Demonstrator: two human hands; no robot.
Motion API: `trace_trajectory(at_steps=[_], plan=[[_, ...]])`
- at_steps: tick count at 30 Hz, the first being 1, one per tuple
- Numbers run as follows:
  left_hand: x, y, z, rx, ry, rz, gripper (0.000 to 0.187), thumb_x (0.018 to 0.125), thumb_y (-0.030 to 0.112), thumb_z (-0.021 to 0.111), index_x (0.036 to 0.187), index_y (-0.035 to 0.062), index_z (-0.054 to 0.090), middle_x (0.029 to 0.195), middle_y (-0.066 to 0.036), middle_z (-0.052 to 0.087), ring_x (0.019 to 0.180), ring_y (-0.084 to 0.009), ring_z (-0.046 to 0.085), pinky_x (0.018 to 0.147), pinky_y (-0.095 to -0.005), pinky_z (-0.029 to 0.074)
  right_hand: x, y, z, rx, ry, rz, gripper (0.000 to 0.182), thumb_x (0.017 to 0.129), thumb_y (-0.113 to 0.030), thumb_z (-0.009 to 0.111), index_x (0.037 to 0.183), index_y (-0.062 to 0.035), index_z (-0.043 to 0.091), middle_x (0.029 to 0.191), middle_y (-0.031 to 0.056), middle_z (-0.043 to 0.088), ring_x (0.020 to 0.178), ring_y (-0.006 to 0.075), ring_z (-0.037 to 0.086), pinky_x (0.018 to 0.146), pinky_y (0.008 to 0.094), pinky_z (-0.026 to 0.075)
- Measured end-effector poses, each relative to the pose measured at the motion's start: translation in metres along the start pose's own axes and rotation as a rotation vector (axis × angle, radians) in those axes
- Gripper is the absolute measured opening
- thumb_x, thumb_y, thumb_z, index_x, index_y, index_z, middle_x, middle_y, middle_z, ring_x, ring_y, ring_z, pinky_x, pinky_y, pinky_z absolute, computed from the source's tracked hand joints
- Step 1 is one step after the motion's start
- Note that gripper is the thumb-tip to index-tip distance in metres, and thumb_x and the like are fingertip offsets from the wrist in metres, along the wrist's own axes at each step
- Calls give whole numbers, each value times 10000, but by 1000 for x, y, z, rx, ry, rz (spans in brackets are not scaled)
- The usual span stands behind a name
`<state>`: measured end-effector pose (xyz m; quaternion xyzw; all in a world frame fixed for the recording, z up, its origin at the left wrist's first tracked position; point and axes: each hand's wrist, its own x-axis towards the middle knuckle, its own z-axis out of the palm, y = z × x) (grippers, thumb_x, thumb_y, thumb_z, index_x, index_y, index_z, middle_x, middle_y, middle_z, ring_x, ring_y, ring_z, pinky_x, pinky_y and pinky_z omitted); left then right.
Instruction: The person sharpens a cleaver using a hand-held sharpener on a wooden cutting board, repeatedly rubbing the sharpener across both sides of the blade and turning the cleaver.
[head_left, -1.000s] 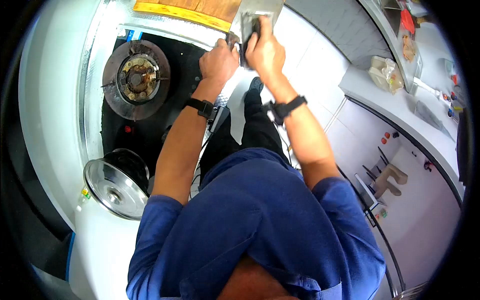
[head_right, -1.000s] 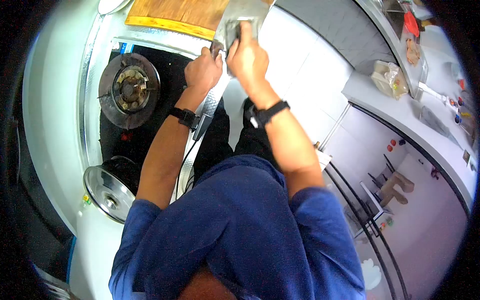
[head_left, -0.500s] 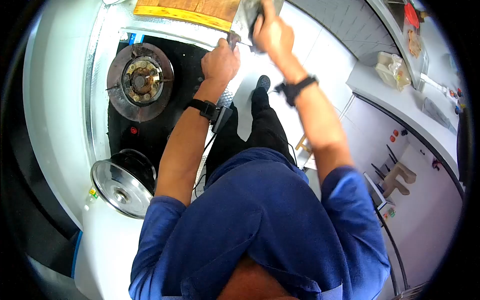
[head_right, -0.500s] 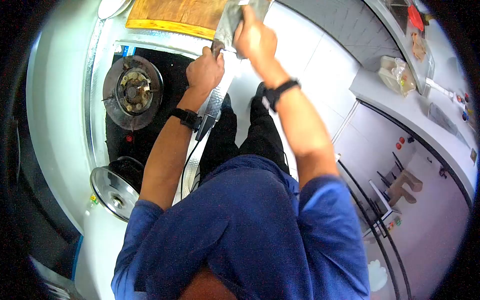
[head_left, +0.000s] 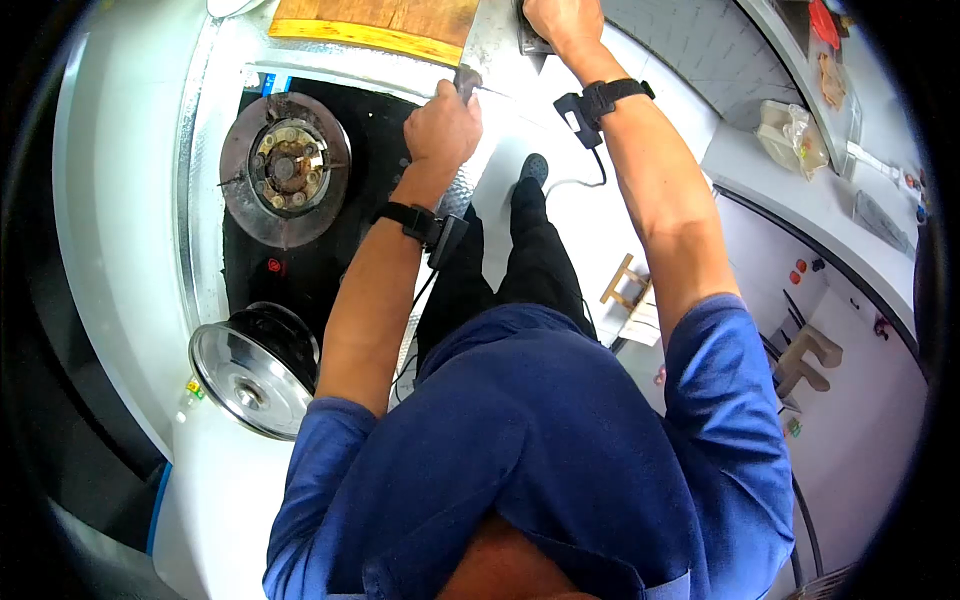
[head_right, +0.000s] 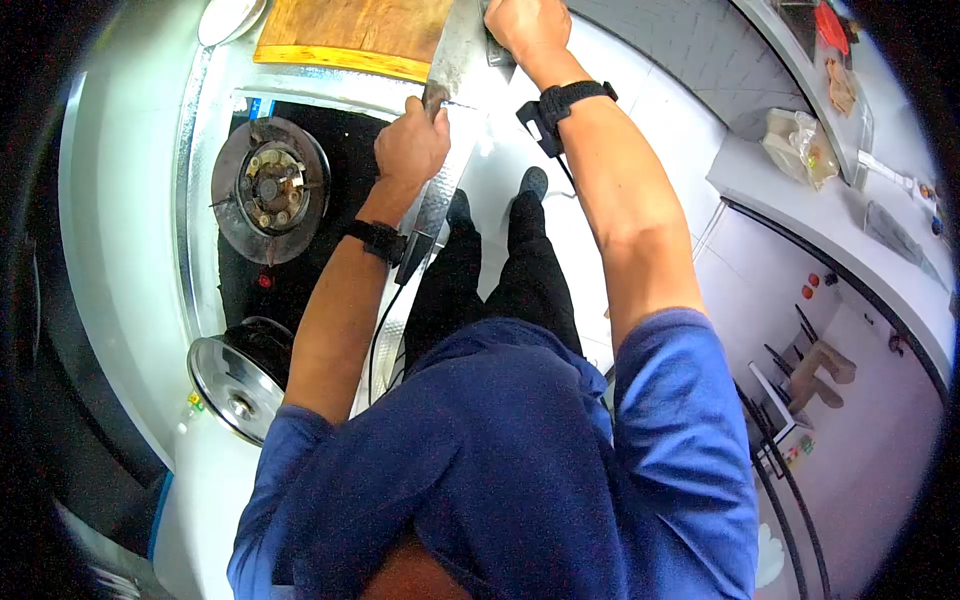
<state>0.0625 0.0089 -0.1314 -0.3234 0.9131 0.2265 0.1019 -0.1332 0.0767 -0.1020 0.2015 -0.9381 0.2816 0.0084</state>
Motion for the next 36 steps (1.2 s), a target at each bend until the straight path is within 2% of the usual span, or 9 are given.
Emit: trace_trajectory(at_steps=[6,8,10,12,14,17,23,29,36], plan=[[0,1,2,-6,-15,-20,429,967,395,617,1089,-15,578,919,-258,739,892,-436,733,843,-504,570,-108,-3,4,21,-69,-109,465,892,-204,618,1342,-149,516,772,271,703,683,460,707,644,561,579],[2,-2,5,-5,12,2,415,963,389,624,1080,-6,577,913,-261,737,882,-442,731,837,-511,567,-76,9,12,-29,-8,-205,451,896,-206,618,1333,-136,534,743,251,705,661,454,702,620,554,577],[-2,-3,6,5,8,3,408,961,386,625,1073,-3,575,910,-262,736,879,-445,729,833,-516,566,-5,1,-7,-16,-46,12,420,954,-195,564,1359,-85,541,896,286,714,812,503,691,728,578,555],[0,-2,3,3,22,8,401,959,384,626,1066,1,573,907,-262,735,875,-448,727,829,-521,564,-9,9,13,-73,-15,-23,418,929,-198,583,1336,-115,546,798,263,704,729,477,694,666,568,562],[0,1,2,2,3,-27,390,958,380,625,1047,5,573,910,-262,735,867,-452,725,825,-527,562,-47,2,15,-58,5,-15,402,908,-194,584,1307,-155,555,661,242,677,637,449,693,595,563,563],[0,-1,5,-46,39,-5,375,955,372,628,1020,6,579,851,-263,727,836,-458,721,801,-544,553,-121,-9,7,96,15,-133,420,883,-135,588,1301,-152,549,784,277,696,672,452,698,617,566,562],[1,-6,12,-18,81,48,389,967,386,599,1005,4,534,780,-270,700,752,-491,699,707,-568,551,-7,9,13,32,84,-24,414,932,-223,577,1341,-163,557,776,253,708,686,462,694,650,565,567],[1,-7,11,-27,59,62,388,975,383,595,1003,3,522,768,-272,693,747,-480,697,697,-566,546,-117,-2,6,147,28,-108,470,882,-128,610,1345,-103,530,743,245,688,644,448,683,615,558,559],[-2,-5,7,9,62,73,408,985,398,585,1010,-3,520,793,-294,691,767,-490,692,719,-582,541,-8,9,5,75,68,27,387,912,-156,586,1294,-108,549,782,213,711,682,418,697,640,558,544]])
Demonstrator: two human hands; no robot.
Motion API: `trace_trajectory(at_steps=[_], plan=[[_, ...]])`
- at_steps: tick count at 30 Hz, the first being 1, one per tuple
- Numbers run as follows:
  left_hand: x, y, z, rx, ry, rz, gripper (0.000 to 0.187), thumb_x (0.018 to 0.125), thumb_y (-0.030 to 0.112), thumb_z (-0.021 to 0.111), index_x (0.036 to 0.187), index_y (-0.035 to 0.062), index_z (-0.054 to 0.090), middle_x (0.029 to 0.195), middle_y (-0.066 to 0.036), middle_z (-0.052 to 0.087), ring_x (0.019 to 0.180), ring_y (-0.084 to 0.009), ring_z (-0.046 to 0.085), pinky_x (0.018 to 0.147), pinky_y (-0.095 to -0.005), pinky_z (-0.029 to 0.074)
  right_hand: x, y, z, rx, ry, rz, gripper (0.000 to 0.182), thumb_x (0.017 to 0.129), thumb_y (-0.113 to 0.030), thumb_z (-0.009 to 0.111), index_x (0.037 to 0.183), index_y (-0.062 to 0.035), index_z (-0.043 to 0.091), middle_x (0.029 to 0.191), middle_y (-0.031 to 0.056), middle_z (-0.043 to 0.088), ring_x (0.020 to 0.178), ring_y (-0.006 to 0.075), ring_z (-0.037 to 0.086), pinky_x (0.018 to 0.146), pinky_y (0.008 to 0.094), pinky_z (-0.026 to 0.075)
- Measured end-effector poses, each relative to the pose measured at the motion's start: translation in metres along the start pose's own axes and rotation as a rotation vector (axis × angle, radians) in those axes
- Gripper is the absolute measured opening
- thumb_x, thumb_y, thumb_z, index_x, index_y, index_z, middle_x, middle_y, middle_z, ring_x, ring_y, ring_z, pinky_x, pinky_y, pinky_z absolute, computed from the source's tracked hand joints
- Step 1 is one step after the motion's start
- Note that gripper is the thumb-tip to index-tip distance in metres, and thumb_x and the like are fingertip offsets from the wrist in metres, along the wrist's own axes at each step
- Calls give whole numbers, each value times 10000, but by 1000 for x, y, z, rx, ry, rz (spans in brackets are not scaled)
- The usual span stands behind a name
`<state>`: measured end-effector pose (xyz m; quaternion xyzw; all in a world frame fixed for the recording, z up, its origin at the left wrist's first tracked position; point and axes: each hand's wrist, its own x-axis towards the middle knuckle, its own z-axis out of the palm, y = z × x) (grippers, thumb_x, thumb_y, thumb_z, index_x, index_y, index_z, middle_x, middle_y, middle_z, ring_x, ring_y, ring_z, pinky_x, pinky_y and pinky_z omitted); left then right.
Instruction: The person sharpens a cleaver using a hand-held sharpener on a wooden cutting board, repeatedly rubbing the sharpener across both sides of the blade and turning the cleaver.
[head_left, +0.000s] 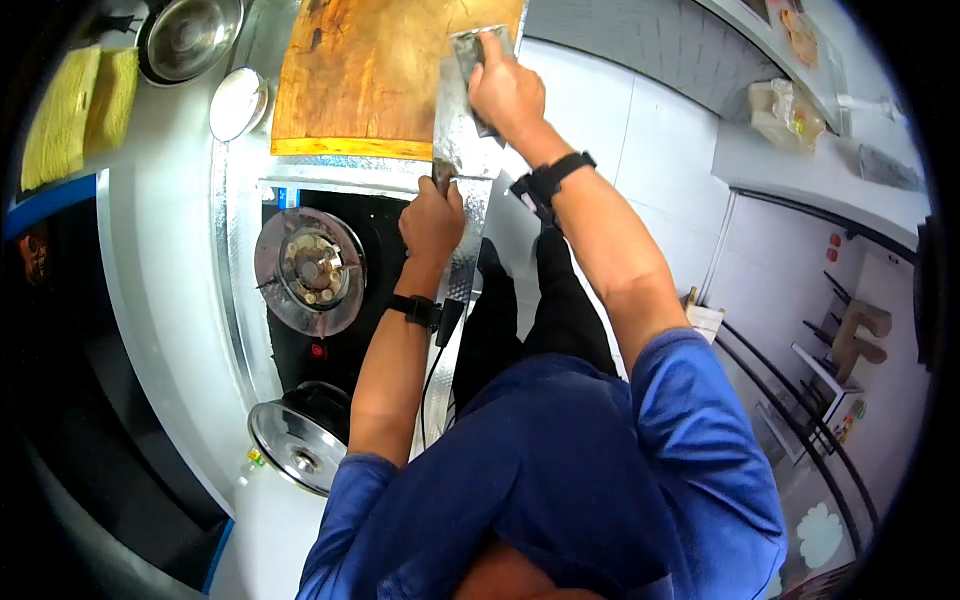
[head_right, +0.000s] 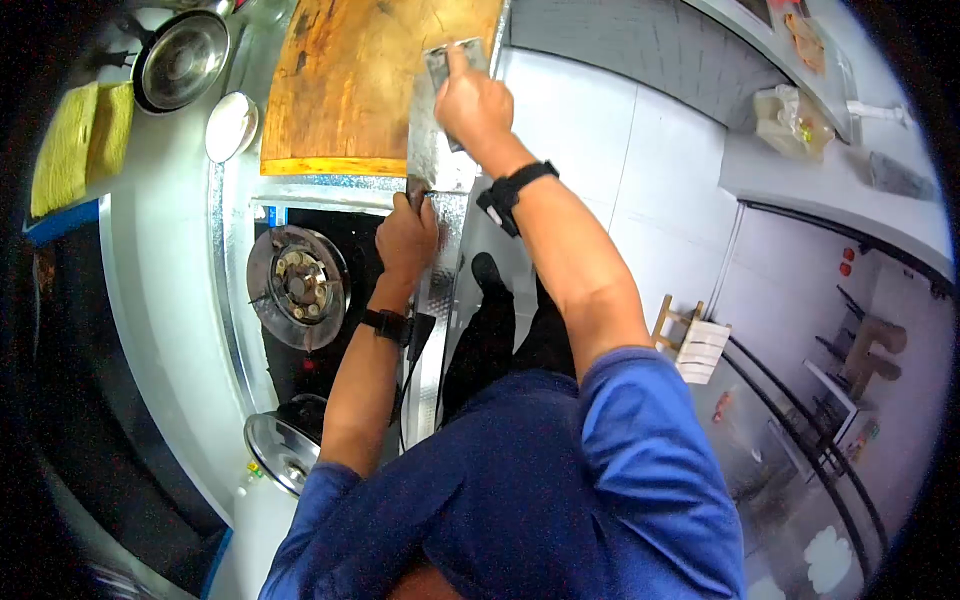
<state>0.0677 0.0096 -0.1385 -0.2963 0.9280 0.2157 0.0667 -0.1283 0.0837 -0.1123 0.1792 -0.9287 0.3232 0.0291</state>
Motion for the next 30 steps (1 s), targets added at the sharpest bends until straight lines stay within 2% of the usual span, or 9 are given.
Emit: trace_trajectory(at_steps=[4,10,16,18,20,22,26,29,30], plan=[[0,0,3,43,9,-11,380,965,379,610,1000,7,536,758,-263,698,731,-471,699,694,-562,548,-101,-10,-7,63,-78,-31,452,887,-125,587,1335,-159,534,771,215,699,676,415,700,628,536,575],[2,-3,4,38,27,2,392,962,386,614,1005,5,531,755,-268,697,732,-470,701,695,-566,547,11,10,-1,-16,-4,-27,365,934,-150,562,1290,-75,574,725,193,696,667,409,691,602,518,552],[4,0,1,42,7,-14,397,968,390,611,997,3,532,770,-272,701,747,-471,703,713,-566,546,-111,-4,-9,85,-50,-74,472,872,-110,605,1335,-173,538,752,231,697,615,403,690,541,482,558],[3,-1,0,44,-29,1,409,994,397,572,1042,-6,525,803,-298,699,751,-491,694,721,-570,547,-89,11,1,107,87,-200,448,894,-131,593,1338,-152,541,769,230,704,633,410,693,572,503,564],[5,-1,0,38,-24,4,408,994,398,573,1033,-5,525,802,-299,698,748,-491,694,717,-568,548,-27,20,0,-5,-90,-45,409,921,-168,576,1327,-135,549,792,231,712,660,423,697,610,534,566],[-2,-2,0,31,-29,-9,407,994,399,574,1024,-4,525,801,-301,697,746,-492,693,712,-567,549,8,20,-1,-6,36,-28,365,938,-193,561,1296,-121,561,783,229,711,665,440,692,636,562,559],[4,0,1,36,-5,-35,385,963,375,617,991,-2,542,773,-275,701,748,-467,704,707,-568,547,-84,0,-19,91,-18,-75,441,874,-93,597,1310,-143,565,802,215,714,649,413,690,590,542,561],[2,-3,4,8,49,20,358,957,356,630,967,7,551,735,-260,693,701,-461,700,662,-552,552,-98,5,-15,55,-73,-156,440,863,-84,619,1293,-165,578,777,223,709,631,442,682,564,516,560],[3,-3,5,7,53,17,358,957,356,630,967,7,551,735,-260,693,701,-461,700,662,-552,552,-71,17,2,125,62,-231,431,880,-115,605,1305,-174,575,801,233,714,642,443,685,577,525,563]])
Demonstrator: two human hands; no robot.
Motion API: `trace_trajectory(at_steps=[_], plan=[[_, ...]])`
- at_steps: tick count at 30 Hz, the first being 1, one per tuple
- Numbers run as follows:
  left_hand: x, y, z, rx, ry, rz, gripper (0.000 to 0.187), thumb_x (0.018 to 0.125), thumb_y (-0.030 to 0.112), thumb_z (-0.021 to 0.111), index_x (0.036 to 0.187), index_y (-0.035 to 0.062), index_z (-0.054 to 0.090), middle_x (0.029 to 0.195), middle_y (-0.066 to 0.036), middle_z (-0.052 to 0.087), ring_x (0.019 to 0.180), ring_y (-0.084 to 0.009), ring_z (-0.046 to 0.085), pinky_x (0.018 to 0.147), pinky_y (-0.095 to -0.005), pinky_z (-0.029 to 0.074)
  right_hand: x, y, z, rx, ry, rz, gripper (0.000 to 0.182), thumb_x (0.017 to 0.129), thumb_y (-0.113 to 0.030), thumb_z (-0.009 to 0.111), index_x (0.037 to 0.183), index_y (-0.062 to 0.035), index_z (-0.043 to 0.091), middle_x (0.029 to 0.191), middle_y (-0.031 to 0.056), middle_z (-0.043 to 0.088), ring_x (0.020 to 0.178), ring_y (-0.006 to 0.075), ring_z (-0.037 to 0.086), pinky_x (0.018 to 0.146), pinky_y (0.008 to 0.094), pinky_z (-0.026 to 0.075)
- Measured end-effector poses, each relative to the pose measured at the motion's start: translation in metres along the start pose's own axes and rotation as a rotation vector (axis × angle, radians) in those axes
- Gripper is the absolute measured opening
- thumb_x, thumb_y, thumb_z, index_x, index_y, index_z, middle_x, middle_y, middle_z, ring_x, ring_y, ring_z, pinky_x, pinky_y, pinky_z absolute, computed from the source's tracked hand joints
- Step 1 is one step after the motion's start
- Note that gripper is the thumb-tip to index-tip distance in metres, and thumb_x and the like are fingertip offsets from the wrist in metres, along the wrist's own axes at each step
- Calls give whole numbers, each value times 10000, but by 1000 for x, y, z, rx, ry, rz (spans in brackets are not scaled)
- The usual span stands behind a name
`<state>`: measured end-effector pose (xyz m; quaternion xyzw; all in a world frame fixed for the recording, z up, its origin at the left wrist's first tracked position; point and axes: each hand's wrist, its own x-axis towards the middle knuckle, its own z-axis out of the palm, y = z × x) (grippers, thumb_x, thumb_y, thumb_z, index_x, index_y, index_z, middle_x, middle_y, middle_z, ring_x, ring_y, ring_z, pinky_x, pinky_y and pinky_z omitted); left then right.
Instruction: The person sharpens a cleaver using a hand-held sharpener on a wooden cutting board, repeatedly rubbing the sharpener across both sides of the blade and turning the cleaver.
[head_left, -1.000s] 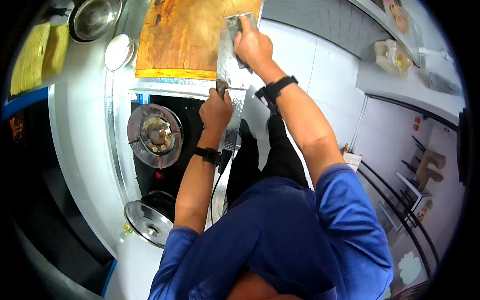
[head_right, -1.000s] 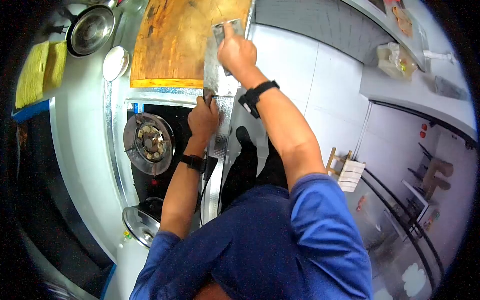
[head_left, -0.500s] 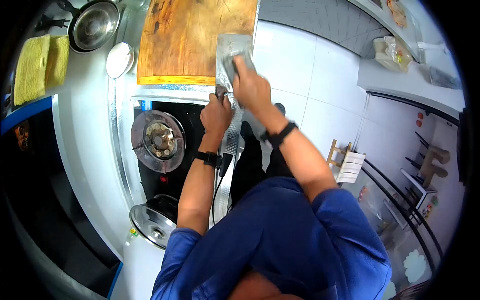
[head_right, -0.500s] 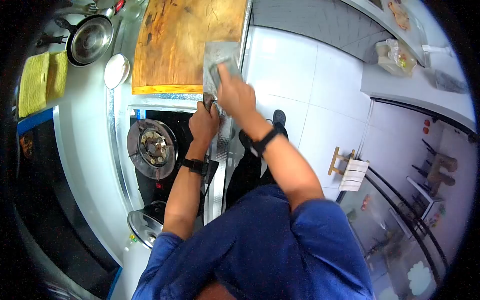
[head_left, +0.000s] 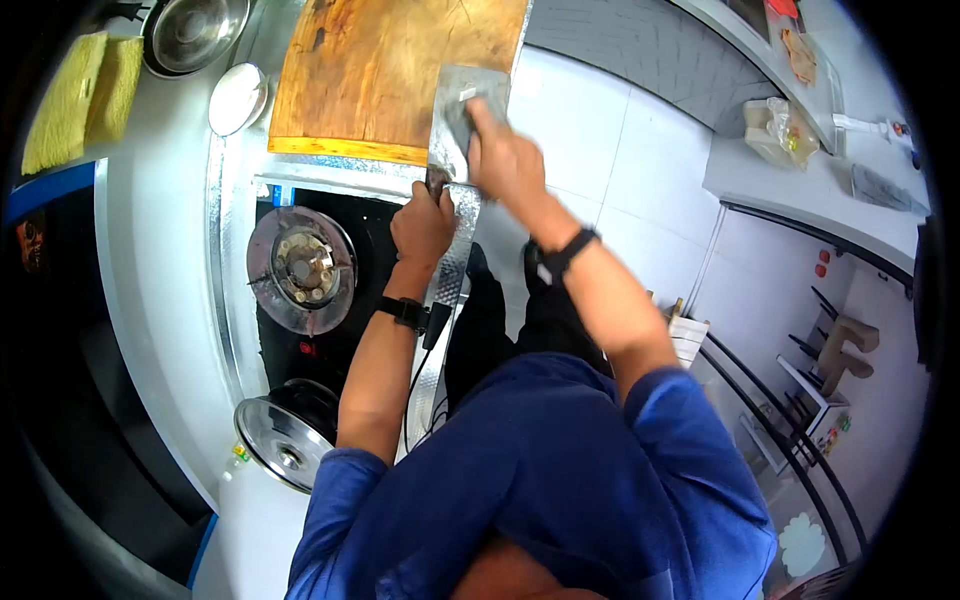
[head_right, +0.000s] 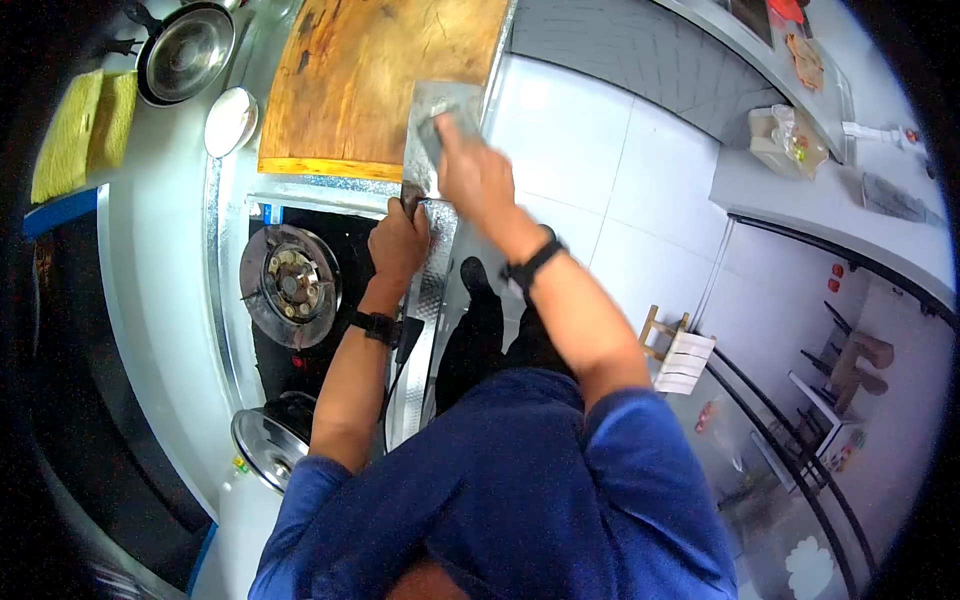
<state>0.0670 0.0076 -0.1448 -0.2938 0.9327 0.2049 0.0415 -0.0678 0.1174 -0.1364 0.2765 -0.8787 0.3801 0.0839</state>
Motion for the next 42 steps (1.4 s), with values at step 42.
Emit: trace_trajectory(at_steps=[42], plan=[[-1,1,-14,-263,-68,-107,350,960,350,633,1032,11,582,881,-249,726,851,-442,720,808,-542,555,59,-24,11,-271,-275,41,519,909,-173,606,1417,-126,506,858,265,721,724,463,699,622,549,558]])
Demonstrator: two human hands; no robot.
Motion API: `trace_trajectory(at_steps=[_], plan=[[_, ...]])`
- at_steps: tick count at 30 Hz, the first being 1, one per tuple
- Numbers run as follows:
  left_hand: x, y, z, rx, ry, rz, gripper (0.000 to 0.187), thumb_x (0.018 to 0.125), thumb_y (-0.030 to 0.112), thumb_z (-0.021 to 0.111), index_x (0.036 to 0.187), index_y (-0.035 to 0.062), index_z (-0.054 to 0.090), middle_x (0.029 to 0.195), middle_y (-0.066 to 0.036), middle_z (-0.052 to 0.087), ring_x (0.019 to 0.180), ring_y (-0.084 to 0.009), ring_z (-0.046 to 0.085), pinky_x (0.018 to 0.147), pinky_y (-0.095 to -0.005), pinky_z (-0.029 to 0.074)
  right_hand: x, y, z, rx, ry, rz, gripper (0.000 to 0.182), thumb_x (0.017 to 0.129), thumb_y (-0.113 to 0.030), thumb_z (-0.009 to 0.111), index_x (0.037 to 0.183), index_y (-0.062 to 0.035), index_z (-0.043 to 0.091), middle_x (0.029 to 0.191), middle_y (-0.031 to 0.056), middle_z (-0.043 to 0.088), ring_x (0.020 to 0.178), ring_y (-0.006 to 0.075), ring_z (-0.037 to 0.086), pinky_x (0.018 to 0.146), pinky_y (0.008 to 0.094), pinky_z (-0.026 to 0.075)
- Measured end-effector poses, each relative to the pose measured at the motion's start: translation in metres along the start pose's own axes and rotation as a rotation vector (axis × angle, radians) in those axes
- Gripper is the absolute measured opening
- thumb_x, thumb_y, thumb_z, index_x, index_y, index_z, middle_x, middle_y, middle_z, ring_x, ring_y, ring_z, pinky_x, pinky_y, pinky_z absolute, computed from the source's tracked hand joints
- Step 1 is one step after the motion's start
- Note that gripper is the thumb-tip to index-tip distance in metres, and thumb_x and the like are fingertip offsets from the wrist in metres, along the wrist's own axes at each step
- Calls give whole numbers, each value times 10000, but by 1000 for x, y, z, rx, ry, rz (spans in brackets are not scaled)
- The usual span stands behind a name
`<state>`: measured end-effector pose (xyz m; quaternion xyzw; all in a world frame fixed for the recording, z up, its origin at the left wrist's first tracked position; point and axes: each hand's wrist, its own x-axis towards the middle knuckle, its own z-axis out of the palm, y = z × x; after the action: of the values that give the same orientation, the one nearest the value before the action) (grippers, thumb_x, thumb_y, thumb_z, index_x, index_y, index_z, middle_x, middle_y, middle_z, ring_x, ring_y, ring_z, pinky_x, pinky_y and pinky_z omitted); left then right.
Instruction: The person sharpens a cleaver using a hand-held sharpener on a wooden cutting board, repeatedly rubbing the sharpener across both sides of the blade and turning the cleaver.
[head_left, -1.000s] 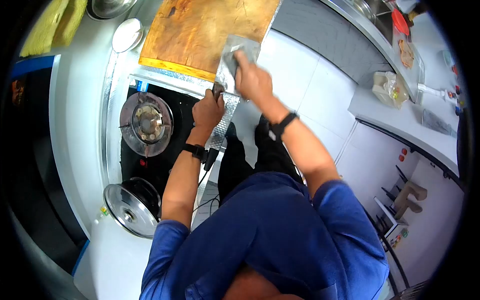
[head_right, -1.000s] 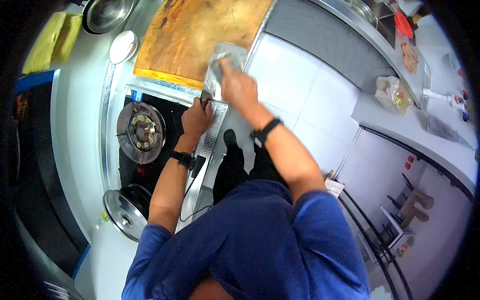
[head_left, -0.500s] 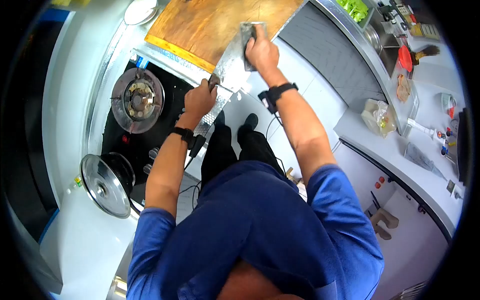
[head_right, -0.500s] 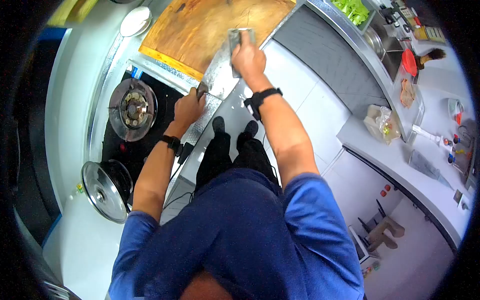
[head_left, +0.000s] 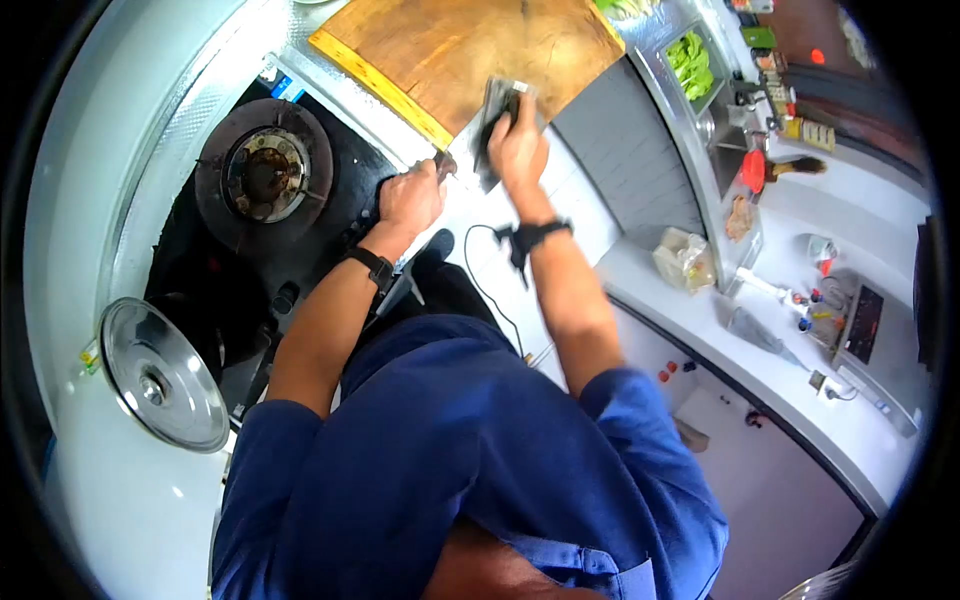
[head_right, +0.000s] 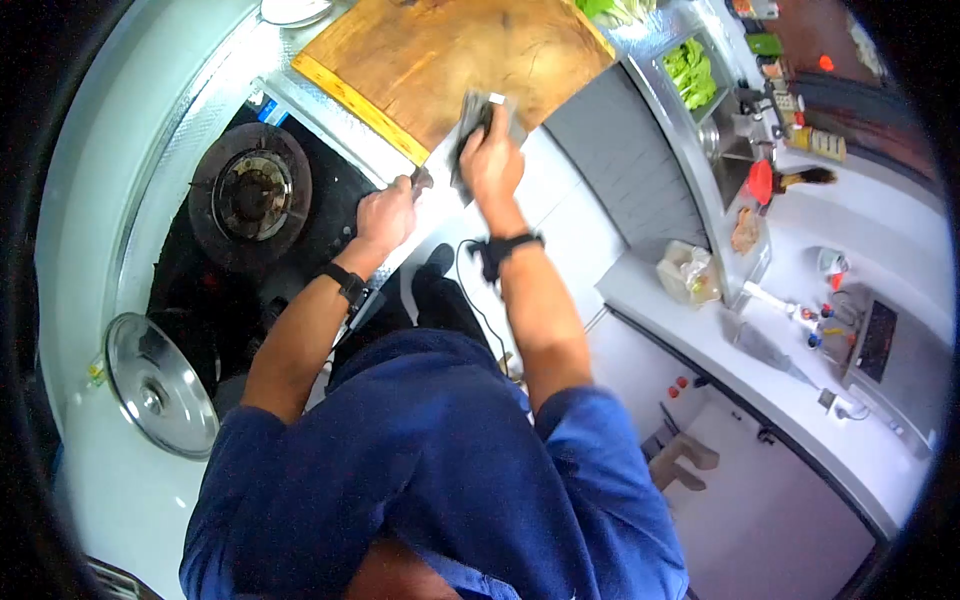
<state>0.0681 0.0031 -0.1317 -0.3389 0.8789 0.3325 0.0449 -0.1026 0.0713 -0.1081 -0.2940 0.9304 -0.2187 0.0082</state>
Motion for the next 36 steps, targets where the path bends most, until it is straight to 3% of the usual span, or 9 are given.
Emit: trace_trajectory(at_steps=[3,10,14,17,20,26,27,32,36], plan=[[-2,-1,5,-39,-17,7,316,947,318,631,1044,19,601,942,-217,731,858,-401,728,801,-508,560,-45,-1,-1,65,42,-103,532,920,-179,596,1438,-117,490,864,275,720,726,463,705,613,547,563],[-1,-6,11,-31,10,29,328,951,342,623,1030,24,605,893,-209,734,799,-383,736,754,-490,573,21,-10,0,-66,60,-32,457,937,-200,600,1377,-103,528,847,284,714,802,489,699,711,555,557],[-1,-5,15,-46,60,14,329,949,346,631,1004,22,611,859,-204,734,790,-381,737,746,-488,578,-60,-6,6,53,46,-130,588,913,-143,595,1483,-101,459,1017,286,723,804,466,718,703,509,590],[-2,-7,12,-46,58,42,328,944,344,639,1000,22,610,858,-205,732,780,-377,736,741,-486,579,-19,-4,3,-5,26,-119,532,917,-151,605,1434,-72,512,1045,275,724,822,454,720,697,508,589],[-3,-4,8,-14,47,37,331,943,346,642,995,21,606,851,-206,730,760,-378,734,729,-482,580,45,6,13,-61,131,-104,482,950,-230,602,1403,-82,539,899,310,708,754,502,683,647,545,558],[-2,-2,9,21,26,23,346,939,337,663,1010,11,572,839,-229,723,778,-417,727,726,-506,578,-63,-6,-3,114,-21,-133,528,920,-152,602,1442,-111,533,986,272,730,804,442,726,697,501,595],[-2,-2,8,38,27,24,348,940,338,662,1015,11,569,844,-232,724,789,-419,728,744,-507,577,-52,2,2,84,57,-237,532,900,-151,608,1426,-120,534,859,265,715,701,425,708,631,512,583],[-2,2,3,110,-8,7,368,953,364,641,1036,15,559,847,-235,730,819,-427,729,783,-507,571,53,11,0,-34,50,67,374,928,-205,602,1295,-134,595,817,246,713,708,444,698,618,537,562],[0,-1,9,160,7,36,382,967,381,615,1037,10,555,797,-251,715,763,-441,721,733,-529,570,-43,0,3,178,126,-70,446,894,-165,631,1339,-166,596,835,260,709,723,440,704,664,540,576]])
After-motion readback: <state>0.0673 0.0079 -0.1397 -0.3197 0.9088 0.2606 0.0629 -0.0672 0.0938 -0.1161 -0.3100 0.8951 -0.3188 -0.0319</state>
